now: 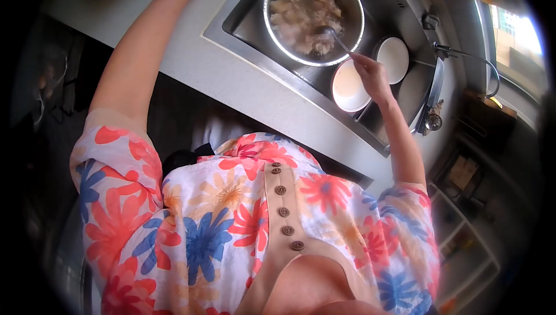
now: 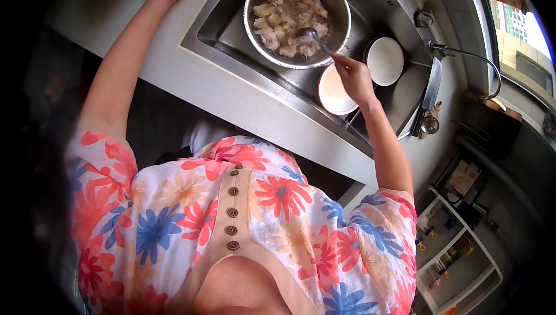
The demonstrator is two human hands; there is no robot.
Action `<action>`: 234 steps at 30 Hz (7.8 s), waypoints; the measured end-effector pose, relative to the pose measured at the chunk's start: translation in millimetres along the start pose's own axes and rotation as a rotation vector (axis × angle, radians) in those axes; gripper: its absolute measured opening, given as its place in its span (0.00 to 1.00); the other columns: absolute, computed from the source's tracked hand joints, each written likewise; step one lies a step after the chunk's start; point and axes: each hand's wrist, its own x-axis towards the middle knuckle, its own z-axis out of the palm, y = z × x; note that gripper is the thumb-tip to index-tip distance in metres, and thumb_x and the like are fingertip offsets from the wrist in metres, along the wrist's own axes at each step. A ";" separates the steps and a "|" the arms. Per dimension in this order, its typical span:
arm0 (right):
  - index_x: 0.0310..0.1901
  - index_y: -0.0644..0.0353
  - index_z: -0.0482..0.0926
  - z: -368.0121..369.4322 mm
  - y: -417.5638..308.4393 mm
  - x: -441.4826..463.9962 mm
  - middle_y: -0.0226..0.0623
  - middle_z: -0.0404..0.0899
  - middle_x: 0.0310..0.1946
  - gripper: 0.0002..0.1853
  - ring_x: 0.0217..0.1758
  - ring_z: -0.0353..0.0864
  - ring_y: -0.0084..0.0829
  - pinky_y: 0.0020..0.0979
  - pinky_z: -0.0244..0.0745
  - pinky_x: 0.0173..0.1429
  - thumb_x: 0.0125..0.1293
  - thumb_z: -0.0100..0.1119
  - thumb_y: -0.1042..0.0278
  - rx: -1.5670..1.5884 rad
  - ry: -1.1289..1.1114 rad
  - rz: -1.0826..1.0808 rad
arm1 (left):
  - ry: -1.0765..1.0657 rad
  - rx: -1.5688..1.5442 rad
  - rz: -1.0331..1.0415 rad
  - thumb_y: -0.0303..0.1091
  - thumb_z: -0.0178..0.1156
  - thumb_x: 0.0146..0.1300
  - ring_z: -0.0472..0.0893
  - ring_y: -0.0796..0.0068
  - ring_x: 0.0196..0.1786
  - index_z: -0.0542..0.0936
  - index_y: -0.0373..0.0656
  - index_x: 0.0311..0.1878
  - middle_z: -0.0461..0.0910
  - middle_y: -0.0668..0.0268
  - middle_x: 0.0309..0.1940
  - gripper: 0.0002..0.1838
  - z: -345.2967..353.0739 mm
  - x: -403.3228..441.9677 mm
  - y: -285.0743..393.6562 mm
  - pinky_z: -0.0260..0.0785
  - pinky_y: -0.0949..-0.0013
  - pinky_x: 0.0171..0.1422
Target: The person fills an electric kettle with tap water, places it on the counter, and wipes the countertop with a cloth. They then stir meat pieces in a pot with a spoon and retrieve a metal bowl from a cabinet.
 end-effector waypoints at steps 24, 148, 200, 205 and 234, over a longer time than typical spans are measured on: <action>0.46 0.47 0.80 9.3 -45.1 76.6 0.44 0.80 0.38 0.12 0.42 0.80 0.42 0.32 0.72 0.50 0.62 0.51 0.63 0.208 0.140 -0.063 | 0.038 -0.014 0.016 0.38 0.51 0.55 0.63 0.60 0.63 0.75 0.47 0.50 0.68 0.59 0.57 0.19 -0.9 2.5 0.2 0.52 0.56 0.65; 0.47 0.52 0.79 52.4 -8.7 43.3 0.44 0.80 0.38 0.12 0.42 0.80 0.42 0.33 0.72 0.47 0.63 0.51 0.65 -0.054 0.050 -0.118 | 0.038 0.052 0.031 0.37 0.51 0.54 0.64 0.62 0.61 0.76 0.47 0.49 0.69 0.59 0.55 0.18 5.2 5.1 -4.6 0.54 0.56 0.64; 0.51 0.53 0.76 33.6 -21.1 108.4 0.21 0.65 0.13 0.14 0.10 0.56 0.14 0.22 0.51 0.12 0.65 0.50 0.64 0.730 0.144 0.288 | 0.012 0.030 0.013 0.37 0.51 0.54 0.63 0.60 0.63 0.76 0.46 0.49 0.68 0.58 0.57 0.18 8.3 5.9 -5.9 0.52 0.56 0.65; 0.53 0.53 0.75 37.5 -29.5 96.0 0.19 0.62 0.12 0.15 0.10 0.54 0.15 0.21 0.50 0.13 0.66 0.49 0.65 0.636 -0.103 0.355 | 0.013 -0.006 -0.011 0.36 0.52 0.53 0.63 0.60 0.63 0.76 0.46 0.48 0.68 0.58 0.56 0.18 7.4 3.3 -3.9 0.52 0.56 0.65; 0.47 0.51 0.79 22.6 -23.1 50.5 0.43 0.80 0.39 0.12 0.44 0.80 0.39 0.31 0.72 0.49 0.62 0.52 0.66 -0.101 -0.014 -0.076 | -0.020 0.024 -0.033 0.39 0.50 0.55 0.63 0.60 0.63 0.76 0.47 0.48 0.68 0.59 0.57 0.18 4.3 4.5 -4.4 0.51 0.55 0.65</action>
